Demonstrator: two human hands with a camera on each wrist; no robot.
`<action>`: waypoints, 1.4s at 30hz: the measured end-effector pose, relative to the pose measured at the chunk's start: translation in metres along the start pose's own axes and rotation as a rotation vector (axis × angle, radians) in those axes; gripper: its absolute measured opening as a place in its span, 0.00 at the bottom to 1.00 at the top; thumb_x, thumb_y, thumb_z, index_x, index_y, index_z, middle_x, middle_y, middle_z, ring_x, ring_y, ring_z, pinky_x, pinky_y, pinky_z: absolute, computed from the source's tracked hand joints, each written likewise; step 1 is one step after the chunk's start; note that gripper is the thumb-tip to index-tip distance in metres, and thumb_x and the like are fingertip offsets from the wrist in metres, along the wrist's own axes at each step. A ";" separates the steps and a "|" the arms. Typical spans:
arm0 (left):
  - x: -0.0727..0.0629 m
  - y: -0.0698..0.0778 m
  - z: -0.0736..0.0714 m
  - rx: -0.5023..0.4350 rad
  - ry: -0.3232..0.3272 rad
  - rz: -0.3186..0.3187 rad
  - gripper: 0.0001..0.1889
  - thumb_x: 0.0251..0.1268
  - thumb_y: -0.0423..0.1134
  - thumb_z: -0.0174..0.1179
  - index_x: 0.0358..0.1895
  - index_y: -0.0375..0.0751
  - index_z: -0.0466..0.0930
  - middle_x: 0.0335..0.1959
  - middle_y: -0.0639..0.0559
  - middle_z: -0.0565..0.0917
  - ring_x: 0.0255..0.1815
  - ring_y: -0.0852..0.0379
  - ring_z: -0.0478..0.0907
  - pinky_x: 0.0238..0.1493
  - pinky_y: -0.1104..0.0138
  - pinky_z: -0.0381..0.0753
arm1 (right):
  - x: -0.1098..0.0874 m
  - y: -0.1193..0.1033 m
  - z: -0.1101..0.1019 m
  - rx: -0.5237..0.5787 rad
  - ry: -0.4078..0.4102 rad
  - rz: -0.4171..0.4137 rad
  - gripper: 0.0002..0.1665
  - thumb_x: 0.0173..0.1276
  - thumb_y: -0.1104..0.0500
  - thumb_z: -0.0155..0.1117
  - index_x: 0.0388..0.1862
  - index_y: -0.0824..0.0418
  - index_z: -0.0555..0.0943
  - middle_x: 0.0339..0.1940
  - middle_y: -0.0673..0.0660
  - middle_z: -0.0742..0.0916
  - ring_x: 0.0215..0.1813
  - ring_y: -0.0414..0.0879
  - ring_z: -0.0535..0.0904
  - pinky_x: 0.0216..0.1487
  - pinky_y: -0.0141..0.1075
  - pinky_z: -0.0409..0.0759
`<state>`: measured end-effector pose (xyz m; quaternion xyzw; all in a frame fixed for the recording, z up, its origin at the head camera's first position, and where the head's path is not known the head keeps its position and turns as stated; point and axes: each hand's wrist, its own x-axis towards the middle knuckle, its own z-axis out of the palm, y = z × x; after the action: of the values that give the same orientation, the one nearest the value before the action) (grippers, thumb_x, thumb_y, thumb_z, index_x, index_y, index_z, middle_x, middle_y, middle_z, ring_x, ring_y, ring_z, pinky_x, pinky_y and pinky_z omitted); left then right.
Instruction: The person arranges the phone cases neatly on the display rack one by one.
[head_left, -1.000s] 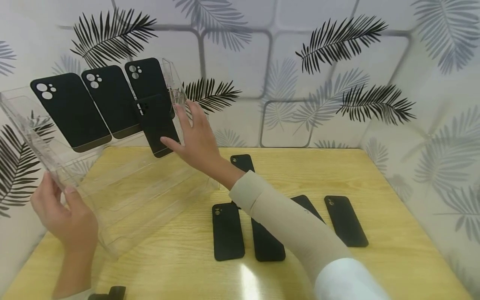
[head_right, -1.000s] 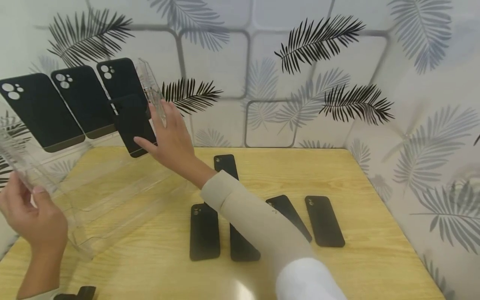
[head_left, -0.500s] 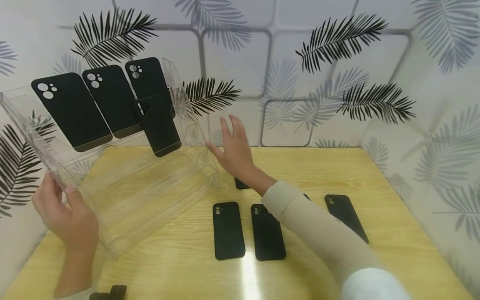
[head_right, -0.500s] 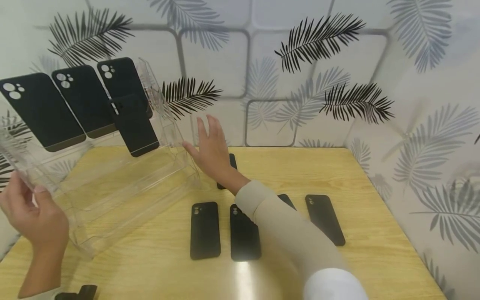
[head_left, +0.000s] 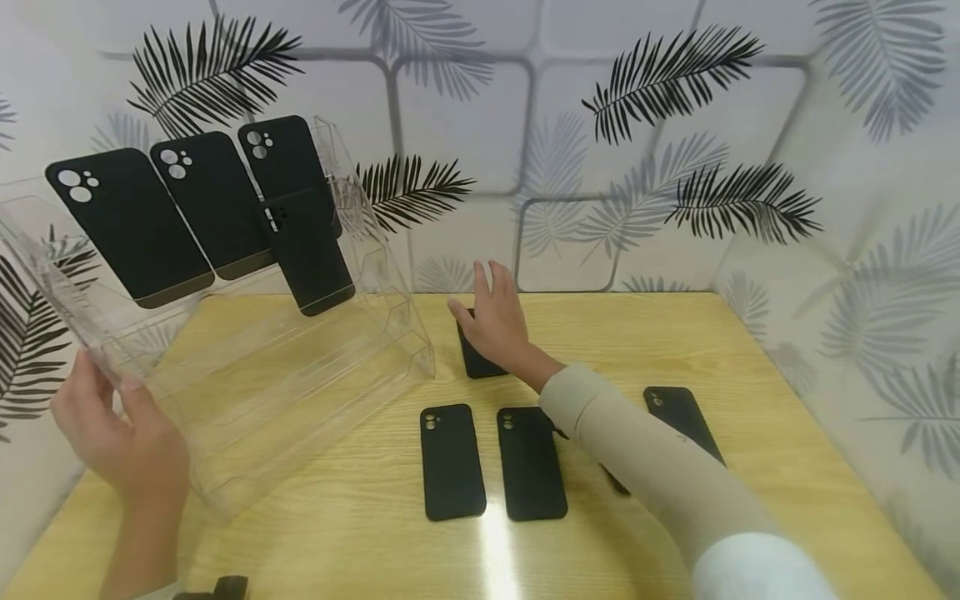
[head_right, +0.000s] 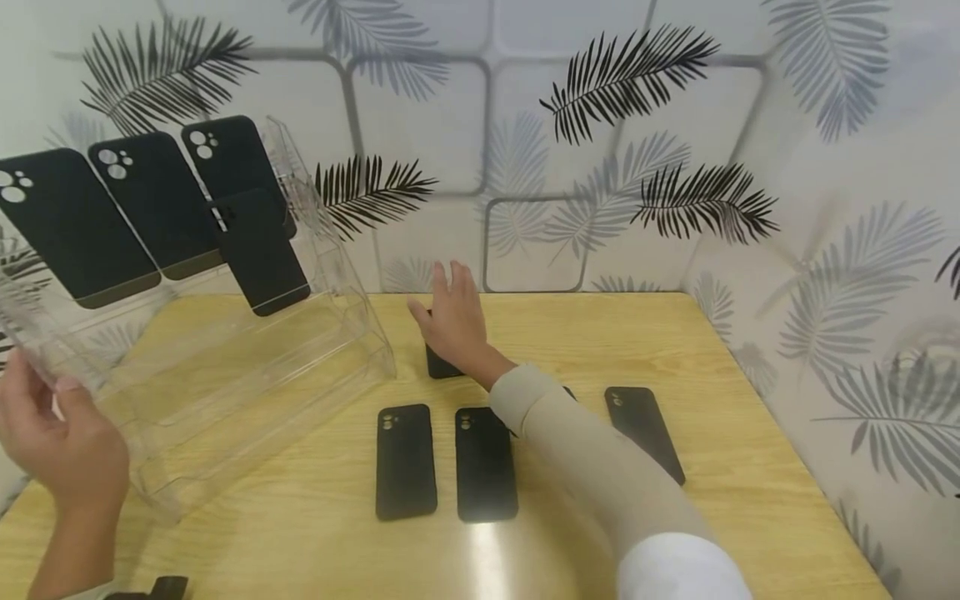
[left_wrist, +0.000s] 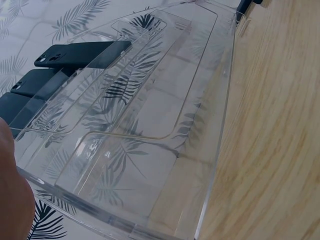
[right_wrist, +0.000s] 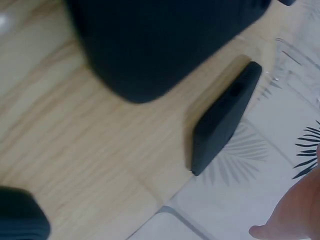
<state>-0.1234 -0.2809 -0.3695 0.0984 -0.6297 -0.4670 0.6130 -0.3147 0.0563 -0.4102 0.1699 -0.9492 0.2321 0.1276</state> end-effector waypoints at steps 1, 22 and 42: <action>0.000 0.000 -0.001 0.000 0.000 -0.001 0.23 0.66 0.27 0.50 0.64 0.35 0.78 0.54 0.57 0.74 0.60 0.56 0.71 0.65 0.65 0.78 | 0.000 0.002 0.002 -0.001 -0.013 0.006 0.47 0.78 0.37 0.47 0.83 0.61 0.47 0.81 0.65 0.54 0.82 0.59 0.47 0.82 0.52 0.53; 0.001 -0.004 -0.002 0.006 -0.045 0.026 0.23 0.69 0.28 0.50 0.66 0.38 0.76 0.54 0.55 0.74 0.60 0.55 0.71 0.67 0.64 0.77 | 0.001 0.033 0.030 -0.045 -0.347 0.122 0.53 0.75 0.29 0.42 0.84 0.61 0.46 0.82 0.66 0.53 0.83 0.62 0.48 0.82 0.56 0.49; 0.001 -0.003 -0.003 0.018 -0.040 0.002 0.23 0.68 0.26 0.49 0.66 0.38 0.77 0.52 0.60 0.73 0.60 0.57 0.71 0.67 0.64 0.77 | 0.005 0.034 0.046 -0.175 -0.424 0.161 0.54 0.73 0.27 0.42 0.83 0.61 0.47 0.82 0.64 0.54 0.82 0.62 0.50 0.82 0.57 0.49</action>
<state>-0.1223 -0.2850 -0.3713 0.0939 -0.6462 -0.4625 0.5998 -0.3397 0.0612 -0.4623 0.1271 -0.9817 0.1176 -0.0793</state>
